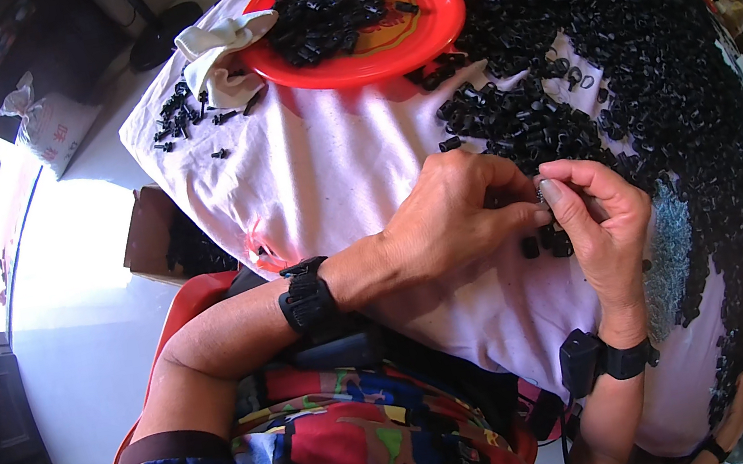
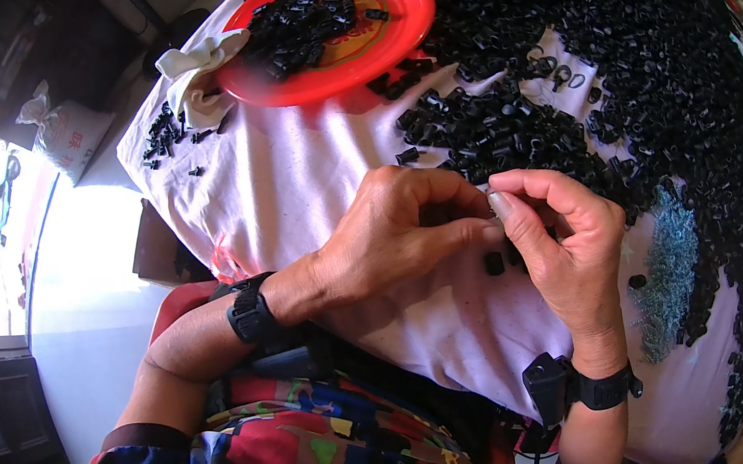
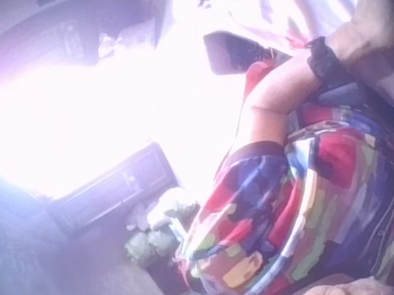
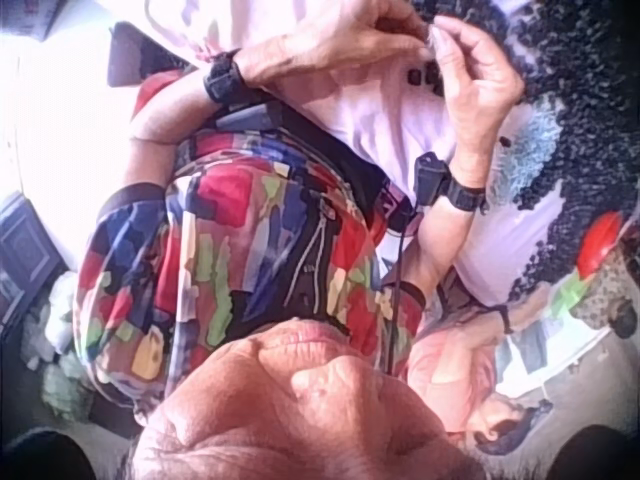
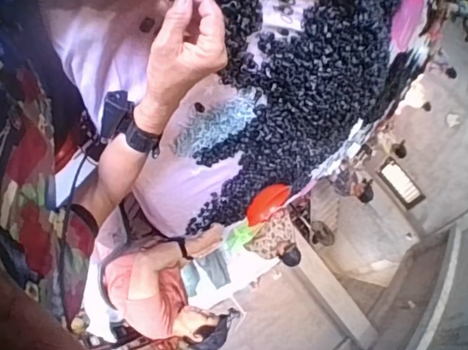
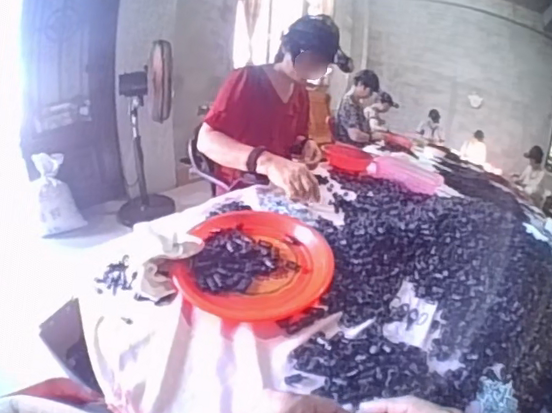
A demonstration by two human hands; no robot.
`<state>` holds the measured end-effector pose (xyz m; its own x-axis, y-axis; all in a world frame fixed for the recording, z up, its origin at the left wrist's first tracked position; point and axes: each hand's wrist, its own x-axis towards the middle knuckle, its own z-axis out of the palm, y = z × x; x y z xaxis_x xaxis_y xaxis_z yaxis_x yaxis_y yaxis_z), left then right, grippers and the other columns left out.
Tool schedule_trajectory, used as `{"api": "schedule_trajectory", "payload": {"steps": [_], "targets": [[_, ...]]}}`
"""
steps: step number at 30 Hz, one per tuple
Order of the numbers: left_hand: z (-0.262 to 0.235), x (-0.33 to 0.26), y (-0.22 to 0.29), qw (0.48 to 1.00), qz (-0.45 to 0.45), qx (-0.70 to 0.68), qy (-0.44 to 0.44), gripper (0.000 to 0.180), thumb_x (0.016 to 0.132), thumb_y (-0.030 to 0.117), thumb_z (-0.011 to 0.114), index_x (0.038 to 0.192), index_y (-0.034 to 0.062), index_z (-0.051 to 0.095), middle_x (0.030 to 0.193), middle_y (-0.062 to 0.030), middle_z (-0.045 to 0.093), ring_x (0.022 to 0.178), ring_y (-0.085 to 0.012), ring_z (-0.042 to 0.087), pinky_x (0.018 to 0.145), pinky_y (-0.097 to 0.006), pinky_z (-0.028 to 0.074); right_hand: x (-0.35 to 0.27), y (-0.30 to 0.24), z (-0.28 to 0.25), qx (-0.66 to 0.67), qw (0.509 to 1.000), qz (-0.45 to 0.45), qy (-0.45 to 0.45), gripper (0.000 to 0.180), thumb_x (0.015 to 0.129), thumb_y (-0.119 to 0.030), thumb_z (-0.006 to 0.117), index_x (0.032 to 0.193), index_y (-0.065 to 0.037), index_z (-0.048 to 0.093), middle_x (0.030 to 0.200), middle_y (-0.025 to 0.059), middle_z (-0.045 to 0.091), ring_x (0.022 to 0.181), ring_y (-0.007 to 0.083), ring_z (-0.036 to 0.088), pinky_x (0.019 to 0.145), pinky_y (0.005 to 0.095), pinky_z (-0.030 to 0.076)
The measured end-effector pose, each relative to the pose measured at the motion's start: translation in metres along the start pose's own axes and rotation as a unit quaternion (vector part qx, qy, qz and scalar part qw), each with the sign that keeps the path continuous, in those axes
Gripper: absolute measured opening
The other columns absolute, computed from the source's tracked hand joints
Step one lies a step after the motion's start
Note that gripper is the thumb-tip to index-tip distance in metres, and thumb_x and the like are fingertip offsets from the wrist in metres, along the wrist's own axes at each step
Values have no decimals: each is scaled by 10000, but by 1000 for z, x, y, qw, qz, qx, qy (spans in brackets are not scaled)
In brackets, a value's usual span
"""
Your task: Assembling or sorting small black plastic components on a workshop table.
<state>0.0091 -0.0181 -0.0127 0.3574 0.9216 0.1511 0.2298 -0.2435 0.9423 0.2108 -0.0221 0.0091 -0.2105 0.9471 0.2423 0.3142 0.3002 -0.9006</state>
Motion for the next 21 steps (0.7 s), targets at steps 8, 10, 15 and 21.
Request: {"api": "schedule_trajectory", "payload": {"steps": [8,10,15,21], "targets": [[4,15,-4,998,3,-69,-10,226,964,232,753,985,7,758,766,-7,701,705,-47,602,600,-274,499,1,-11,-3,-17,999,-14,48,124,958,-27,725,1069,16,760,932,18,750,759,44,632,664,198,506],[2,23,7,983,-91,-141,-69,226,960,240,748,965,14,747,760,22,675,704,-33,568,595,-261,473,1,-15,-9,-46,997,-31,47,116,961,-23,717,1062,19,756,942,26,749,770,53,641,672,206,513],[-4,38,23,980,-64,-116,-146,205,921,196,719,948,-7,713,762,27,650,738,-32,540,641,-255,460,-18,-25,-17,-93,990,-27,106,113,966,-8,699,1065,23,743,966,42,746,808,68,656,717,228,535],[-30,42,23,981,-45,-7,-187,234,870,222,718,958,9,752,806,-87,723,781,-139,674,731,-338,542,-47,-7,-24,-131,970,22,202,132,954,-26,714,1074,15,753,894,16,739,760,52,628,692,222,513]]}}
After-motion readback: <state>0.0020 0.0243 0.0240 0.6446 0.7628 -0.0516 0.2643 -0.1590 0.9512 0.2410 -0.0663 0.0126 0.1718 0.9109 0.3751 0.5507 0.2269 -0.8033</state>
